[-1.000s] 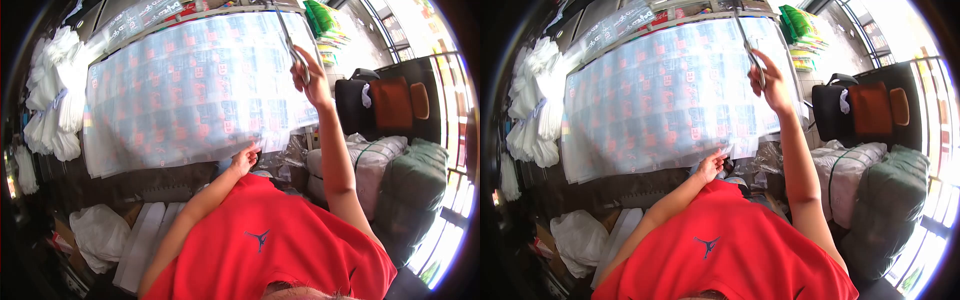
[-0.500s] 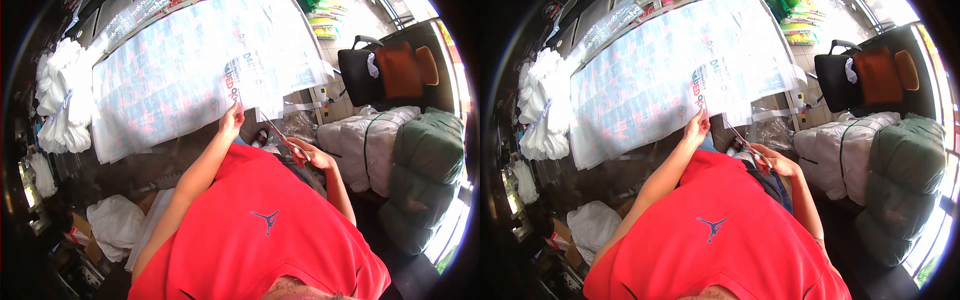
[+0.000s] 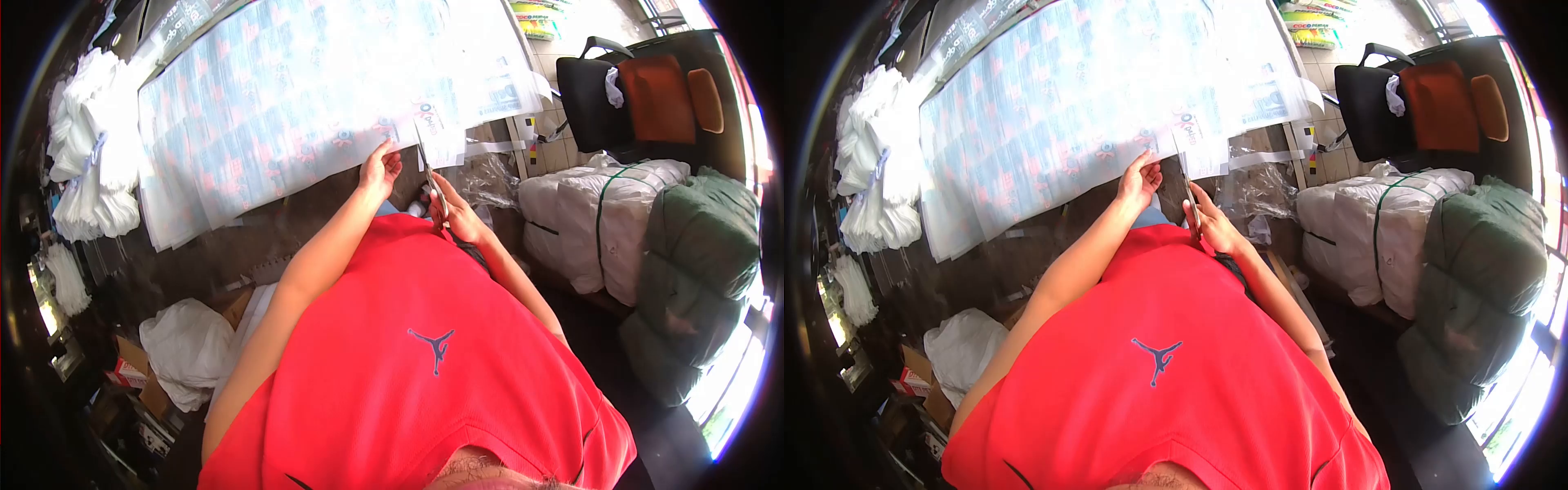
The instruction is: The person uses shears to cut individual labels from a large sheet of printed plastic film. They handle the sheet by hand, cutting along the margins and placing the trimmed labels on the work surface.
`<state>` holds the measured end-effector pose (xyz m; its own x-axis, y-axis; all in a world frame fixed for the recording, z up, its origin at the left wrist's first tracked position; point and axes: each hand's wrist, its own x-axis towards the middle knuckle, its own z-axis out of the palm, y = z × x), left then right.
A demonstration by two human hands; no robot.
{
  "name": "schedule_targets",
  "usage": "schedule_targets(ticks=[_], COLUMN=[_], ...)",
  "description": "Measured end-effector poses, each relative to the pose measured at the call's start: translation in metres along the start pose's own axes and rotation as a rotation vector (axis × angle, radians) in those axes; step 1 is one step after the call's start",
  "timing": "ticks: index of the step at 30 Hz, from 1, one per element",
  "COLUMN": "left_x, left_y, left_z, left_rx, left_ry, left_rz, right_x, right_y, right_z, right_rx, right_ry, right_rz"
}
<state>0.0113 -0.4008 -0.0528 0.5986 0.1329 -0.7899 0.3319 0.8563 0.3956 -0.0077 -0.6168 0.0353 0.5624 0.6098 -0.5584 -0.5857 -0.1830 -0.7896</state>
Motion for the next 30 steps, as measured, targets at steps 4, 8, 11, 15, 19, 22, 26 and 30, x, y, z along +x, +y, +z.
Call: schedule_targets(ticks=[4,8,11,15,19,22,26,30], left_x=[0.003,0.005,0.008,0.007,0.006,0.007,0.005,0.007], left_y=[-0.005,-0.011,-0.012,-0.013,-0.010,-0.013,-0.014,-0.016], left_z=[0.008,0.010,0.006,0.005,0.005,0.004,0.003,0.001], left_rx=[-0.072,-0.090,-0.094,-0.086,-0.115,-0.073,-0.043,-0.037], left_ry=[-0.077,-0.111,-0.110,-0.101,-0.111,-0.087,-0.072,-0.078], left_rz=[-0.088,-0.057,-0.047,-0.044,-0.051,-0.033,-0.032,-0.034], right_x=[0.008,0.014,0.014,0.015,0.012,0.011,0.014,0.013], right_y=[0.003,0.011,0.008,0.004,-0.005,-0.003,0.010,0.012], right_z=[0.008,0.007,0.012,0.015,0.017,0.016,0.013,0.013], right_rx=[0.022,0.020,0.046,0.026,0.052,0.040,0.065,0.060], right_ry=[0.030,0.038,0.037,0.046,0.051,0.050,0.057,0.070], right_rz=[-0.038,-0.024,-0.008,-0.007,0.030,0.024,0.021,0.019])
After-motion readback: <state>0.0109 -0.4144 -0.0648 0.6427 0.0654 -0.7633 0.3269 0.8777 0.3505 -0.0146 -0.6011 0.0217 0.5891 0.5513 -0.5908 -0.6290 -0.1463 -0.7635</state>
